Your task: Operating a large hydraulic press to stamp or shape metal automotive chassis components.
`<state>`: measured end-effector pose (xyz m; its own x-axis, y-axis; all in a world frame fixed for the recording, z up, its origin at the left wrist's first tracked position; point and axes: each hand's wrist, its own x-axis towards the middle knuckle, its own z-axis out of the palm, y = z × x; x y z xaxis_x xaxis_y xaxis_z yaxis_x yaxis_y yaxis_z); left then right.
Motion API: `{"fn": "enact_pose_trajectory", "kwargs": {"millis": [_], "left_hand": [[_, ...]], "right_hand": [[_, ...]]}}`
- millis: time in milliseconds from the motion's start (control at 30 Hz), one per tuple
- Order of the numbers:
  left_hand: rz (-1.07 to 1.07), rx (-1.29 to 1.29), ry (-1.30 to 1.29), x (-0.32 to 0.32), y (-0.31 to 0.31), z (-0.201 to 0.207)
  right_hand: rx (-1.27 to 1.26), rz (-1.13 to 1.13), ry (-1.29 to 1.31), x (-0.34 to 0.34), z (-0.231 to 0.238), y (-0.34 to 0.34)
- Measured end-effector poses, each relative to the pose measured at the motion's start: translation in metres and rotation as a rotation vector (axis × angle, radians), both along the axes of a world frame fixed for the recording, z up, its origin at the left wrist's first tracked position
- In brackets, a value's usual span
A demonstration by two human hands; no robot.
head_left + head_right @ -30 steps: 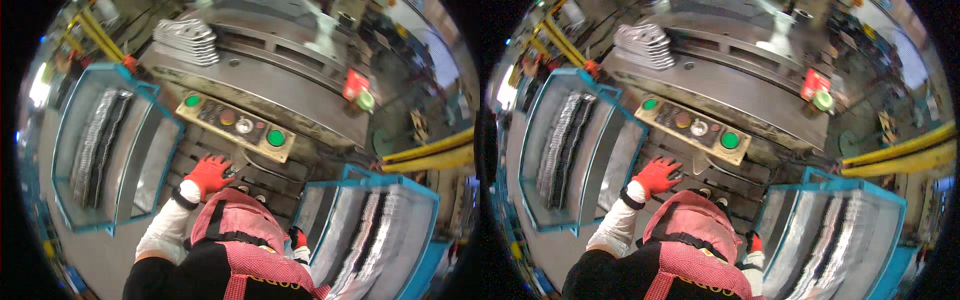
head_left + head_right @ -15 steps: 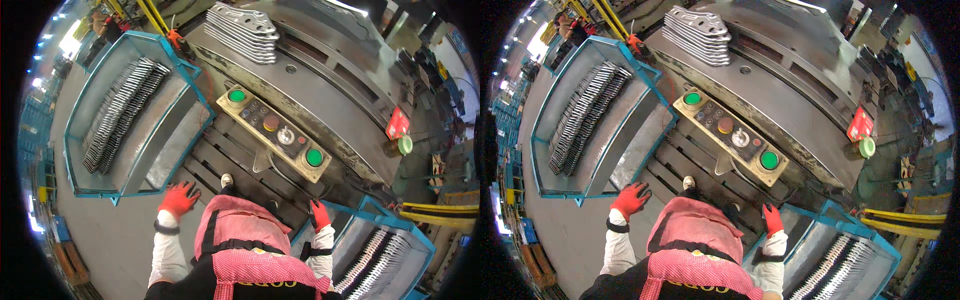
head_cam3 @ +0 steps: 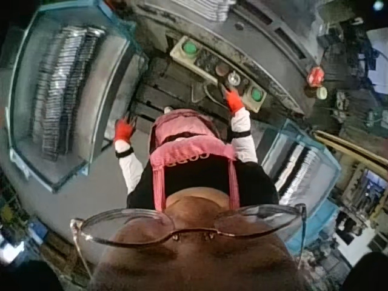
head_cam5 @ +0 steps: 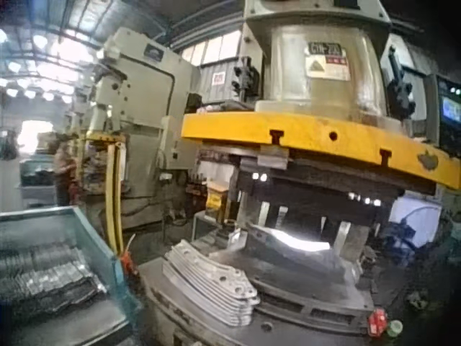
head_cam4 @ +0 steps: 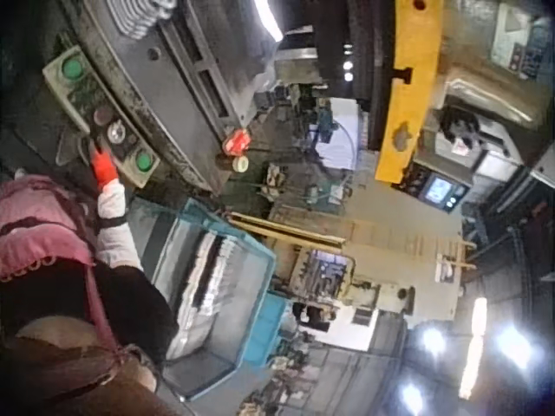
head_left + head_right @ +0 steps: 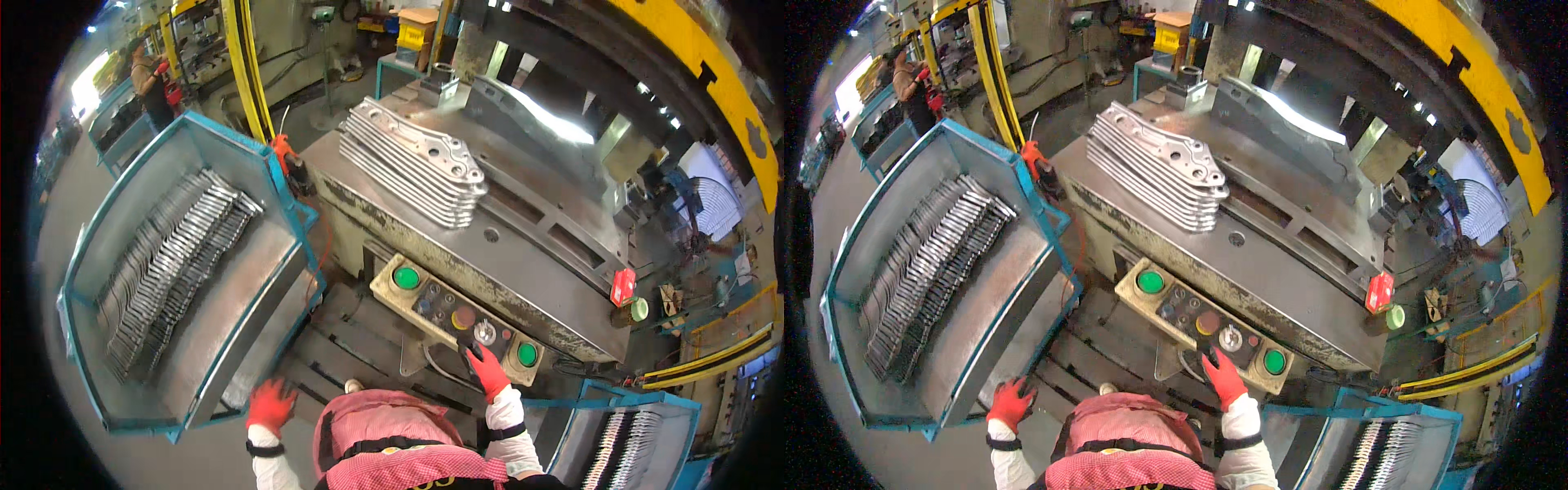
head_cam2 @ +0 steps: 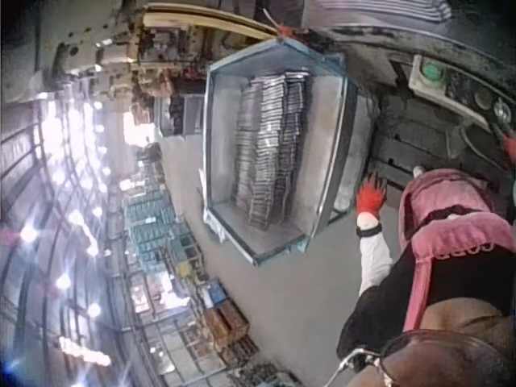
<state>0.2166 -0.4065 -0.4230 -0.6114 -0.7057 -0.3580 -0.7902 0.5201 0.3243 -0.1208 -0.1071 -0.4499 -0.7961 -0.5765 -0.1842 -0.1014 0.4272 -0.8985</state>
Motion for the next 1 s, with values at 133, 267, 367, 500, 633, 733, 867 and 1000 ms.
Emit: {"fn": "enact_pose_trajectory", "kwargs": {"millis": [133,267,367,500,633,733,867,1000], "left_hand": [[-0.033,0.055,0.03,0.013,-0.048,-0.002],[-0.018,0.104,0.054,-0.017,-0.077,0.0],[-0.098,0.123,0.158,-0.061,-0.085,0.003],[-0.23,0.286,0.32,-0.127,-0.092,0.016],[-0.318,0.363,0.341,-0.183,-0.105,0.046],[-0.274,0.539,0.49,-0.232,-0.124,0.04],[0.11,1.276,0.693,-0.338,-0.122,0.094],[-0.056,1.139,1.025,-0.428,-0.117,0.035]], "right_hand": [[0.043,-0.128,0.217,-0.014,0.038,-0.065],[-0.123,-0.256,-0.173,-0.055,0.06,-0.091],[-0.31,-0.28,0.017,-0.114,0.058,-0.098],[-0.806,-0.178,-0.045,-0.208,0.049,-0.131],[-0.94,-0.201,-0.142,-0.273,0.022,-0.163],[-1.062,-0.139,-0.282,-0.303,0.015,-0.183],[-1.054,0.156,-0.3,-0.317,0.043,-0.199],[-0.99,-0.067,-0.64,-0.32,0.009,-0.205]]}}
